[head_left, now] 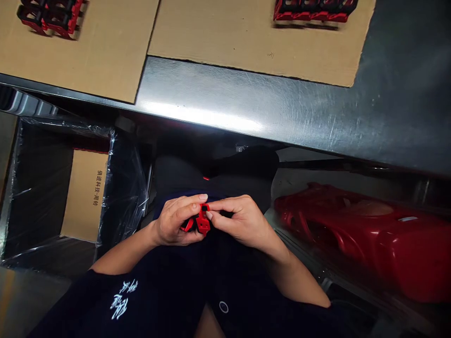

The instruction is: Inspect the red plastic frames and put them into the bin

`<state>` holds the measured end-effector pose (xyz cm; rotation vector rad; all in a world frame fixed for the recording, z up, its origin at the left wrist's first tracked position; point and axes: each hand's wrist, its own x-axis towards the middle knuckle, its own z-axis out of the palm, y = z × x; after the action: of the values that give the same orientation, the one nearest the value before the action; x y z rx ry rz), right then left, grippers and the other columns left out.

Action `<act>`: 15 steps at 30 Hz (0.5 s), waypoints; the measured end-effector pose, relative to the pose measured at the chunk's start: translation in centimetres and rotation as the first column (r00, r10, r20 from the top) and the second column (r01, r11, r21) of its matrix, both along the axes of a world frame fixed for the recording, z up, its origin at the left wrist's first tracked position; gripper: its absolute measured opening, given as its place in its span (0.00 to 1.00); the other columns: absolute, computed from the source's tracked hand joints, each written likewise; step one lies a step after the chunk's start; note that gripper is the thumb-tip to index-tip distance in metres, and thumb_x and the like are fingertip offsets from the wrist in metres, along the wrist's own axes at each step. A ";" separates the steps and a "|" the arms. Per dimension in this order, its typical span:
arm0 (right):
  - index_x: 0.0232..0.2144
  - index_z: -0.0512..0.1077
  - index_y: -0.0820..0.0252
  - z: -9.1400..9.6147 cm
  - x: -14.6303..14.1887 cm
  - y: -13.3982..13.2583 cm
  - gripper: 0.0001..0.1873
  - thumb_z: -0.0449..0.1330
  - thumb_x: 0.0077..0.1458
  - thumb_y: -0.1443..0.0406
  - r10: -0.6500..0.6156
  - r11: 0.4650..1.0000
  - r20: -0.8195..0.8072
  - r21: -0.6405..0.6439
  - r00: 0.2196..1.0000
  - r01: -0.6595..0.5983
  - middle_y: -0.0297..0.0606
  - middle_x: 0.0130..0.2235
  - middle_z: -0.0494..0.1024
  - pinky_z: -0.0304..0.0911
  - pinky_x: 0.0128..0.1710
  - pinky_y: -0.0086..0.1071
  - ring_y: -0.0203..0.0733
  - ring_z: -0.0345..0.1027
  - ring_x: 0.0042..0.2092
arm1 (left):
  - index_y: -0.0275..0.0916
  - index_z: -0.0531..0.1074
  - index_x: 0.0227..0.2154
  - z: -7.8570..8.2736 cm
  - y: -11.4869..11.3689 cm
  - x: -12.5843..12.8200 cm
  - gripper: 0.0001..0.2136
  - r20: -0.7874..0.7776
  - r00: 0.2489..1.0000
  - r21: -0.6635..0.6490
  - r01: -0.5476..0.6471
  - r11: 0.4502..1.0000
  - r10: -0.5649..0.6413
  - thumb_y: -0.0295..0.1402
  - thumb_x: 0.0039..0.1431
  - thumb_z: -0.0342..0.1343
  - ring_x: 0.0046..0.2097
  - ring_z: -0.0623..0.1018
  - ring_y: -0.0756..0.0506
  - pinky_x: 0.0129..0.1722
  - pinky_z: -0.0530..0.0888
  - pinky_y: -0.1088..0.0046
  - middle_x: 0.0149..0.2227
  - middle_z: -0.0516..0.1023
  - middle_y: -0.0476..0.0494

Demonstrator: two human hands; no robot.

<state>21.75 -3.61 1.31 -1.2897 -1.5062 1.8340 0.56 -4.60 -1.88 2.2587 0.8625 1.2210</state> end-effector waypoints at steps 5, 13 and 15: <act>0.32 0.85 0.60 0.1 -0.6 0.0 0.09 0.63 0.57 0.67 -0.047 0.997 -0.024 -0.066 0.999 0.045 0.33 0.27 0.82 0.64 0.30 0.27 0.36 0.72 0.28 | 0.32 0.60 0.65 -0.4 -0.1 0.0 0.35 -0.012 1.000 0.032 0.012 0.999 -0.012 0.34 0.56 0.65 0.42 0.85 0.43 0.35 0.84 0.70 0.50 0.81 0.27; 0.37 0.85 0.59 0.2 0.2 0.2 0.11 0.61 0.59 0.66 0.037 0.997 -0.031 -0.069 0.999 -0.039 0.30 0.24 0.77 0.57 0.26 0.27 0.33 0.64 0.24 | 0.34 0.59 0.66 0.1 0.2 -0.2 0.37 -0.001 1.000 -0.003 0.024 1.000 -0.024 0.36 0.56 0.67 0.45 0.85 0.42 0.37 0.85 0.68 0.51 0.81 0.29; 0.41 0.85 0.59 0.2 0.7 0.4 0.13 0.61 0.60 0.65 0.075 0.994 -0.059 -0.072 0.995 -0.079 0.30 0.24 0.78 0.56 0.25 0.27 0.32 0.63 0.24 | 0.34 0.59 0.65 0.2 0.2 -0.1 0.37 0.009 0.999 -0.014 0.031 0.999 -0.031 0.36 0.56 0.67 0.44 0.85 0.42 0.37 0.84 0.69 0.51 0.81 0.29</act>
<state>22.46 -3.21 1.48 -1.2184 -1.4898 1.9758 0.43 -4.40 -1.64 2.2463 0.8274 1.2064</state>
